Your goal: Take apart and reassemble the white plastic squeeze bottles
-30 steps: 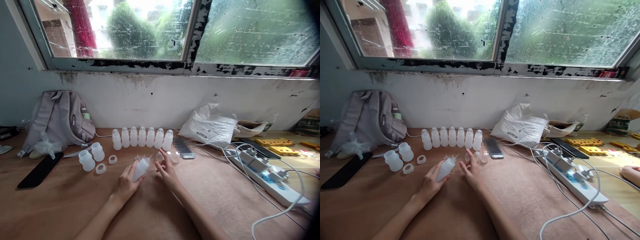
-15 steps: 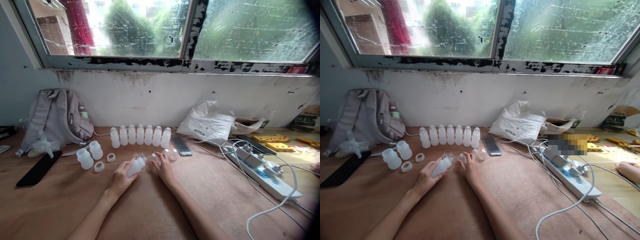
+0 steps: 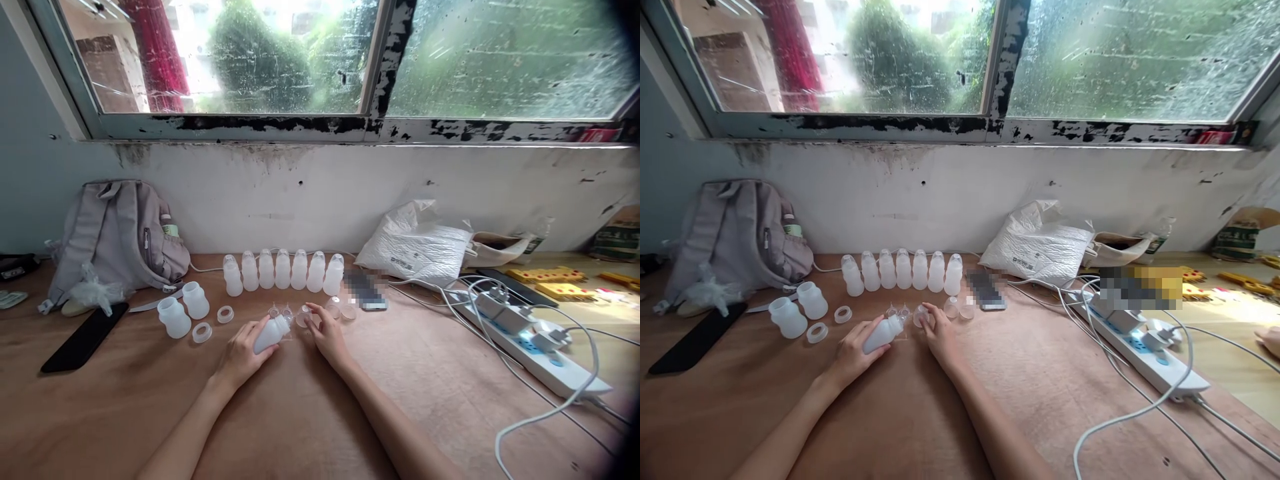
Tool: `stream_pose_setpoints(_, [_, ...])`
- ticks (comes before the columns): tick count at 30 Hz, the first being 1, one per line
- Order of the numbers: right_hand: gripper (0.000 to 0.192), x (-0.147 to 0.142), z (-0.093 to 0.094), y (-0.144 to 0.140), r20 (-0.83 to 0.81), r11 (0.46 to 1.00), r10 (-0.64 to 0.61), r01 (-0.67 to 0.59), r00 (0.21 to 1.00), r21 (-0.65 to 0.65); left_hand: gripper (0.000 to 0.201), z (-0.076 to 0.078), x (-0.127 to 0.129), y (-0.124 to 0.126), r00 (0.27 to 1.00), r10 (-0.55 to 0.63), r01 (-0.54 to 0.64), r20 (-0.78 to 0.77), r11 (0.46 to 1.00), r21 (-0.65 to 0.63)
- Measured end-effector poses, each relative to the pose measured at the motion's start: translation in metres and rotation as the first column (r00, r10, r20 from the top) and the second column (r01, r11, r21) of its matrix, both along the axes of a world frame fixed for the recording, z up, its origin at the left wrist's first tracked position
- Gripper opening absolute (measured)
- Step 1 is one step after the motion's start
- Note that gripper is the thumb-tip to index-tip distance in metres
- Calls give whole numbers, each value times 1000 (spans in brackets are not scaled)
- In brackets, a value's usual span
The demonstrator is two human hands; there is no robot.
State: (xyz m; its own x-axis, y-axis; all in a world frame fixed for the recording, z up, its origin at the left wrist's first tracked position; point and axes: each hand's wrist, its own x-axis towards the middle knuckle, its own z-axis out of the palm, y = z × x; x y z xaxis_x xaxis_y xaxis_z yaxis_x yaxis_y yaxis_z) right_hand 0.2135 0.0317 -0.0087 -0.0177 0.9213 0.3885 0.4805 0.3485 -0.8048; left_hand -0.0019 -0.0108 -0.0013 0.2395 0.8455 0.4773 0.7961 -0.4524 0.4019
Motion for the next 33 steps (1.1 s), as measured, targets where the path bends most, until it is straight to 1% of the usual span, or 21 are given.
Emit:
stream_pose_setpoints(3, [29,1,1,-2,-170,998,-31,21,985,-60,52,1,0,-1,1000,2,-2,-4,1000,4])
stream_pose_setpoints(5, [30,2,1,-3,-317,992,-48,8,947,-126,52,1,0,-1,1000,-3,3,-5,1000,15])
stream_pose_setpoints(7, [30,3,3,-4,-463,979,-51,-47,885,-199,52,1,0,-1,1000,-12,12,-10,1000,26])
stream_pose_setpoints(9, [31,3,5,-5,-588,965,-63,-101,807,-241,53,1,0,-1,1000,-17,18,-16,999,32])
stream_pose_setpoints(13, [36,2,10,-8,-767,960,-82,-157,636,-233,53,0,0,0,1000,-23,23,-15,999,42])
stream_pose_setpoints(15, [37,0,12,-11,-808,952,-66,-207,585,-227,53,0,0,0,999,-29,30,-14,998,54])
stream_pose_setpoints(18, [32,-5,13,-15,-824,930,-29,-287,565,-229,53,1,0,0,999,-45,46,-25,997,64])
stream_pose_setpoints(22, [28,-13,14,-22,-819,905,27,-363,573,-224,53,4,1,-2,996,-80,83,-44,995,60])
stream_pose_setpoints(25, [28,-17,15,-25,-813,899,42,-378,581,-223,53,6,3,-4,994,-99,101,-52,993,54])
stream_pose_setpoints(29, [29,-18,16,-27,-811,892,31,-382,584,-240,52,8,4,-5,995,-84,87,-56,995,54])
stream_pose_setpoints(33, [33,-19,17,-28,-798,880,39,-400,601,-257,52,9,4,-5,993,-109,111,-54,993,50])
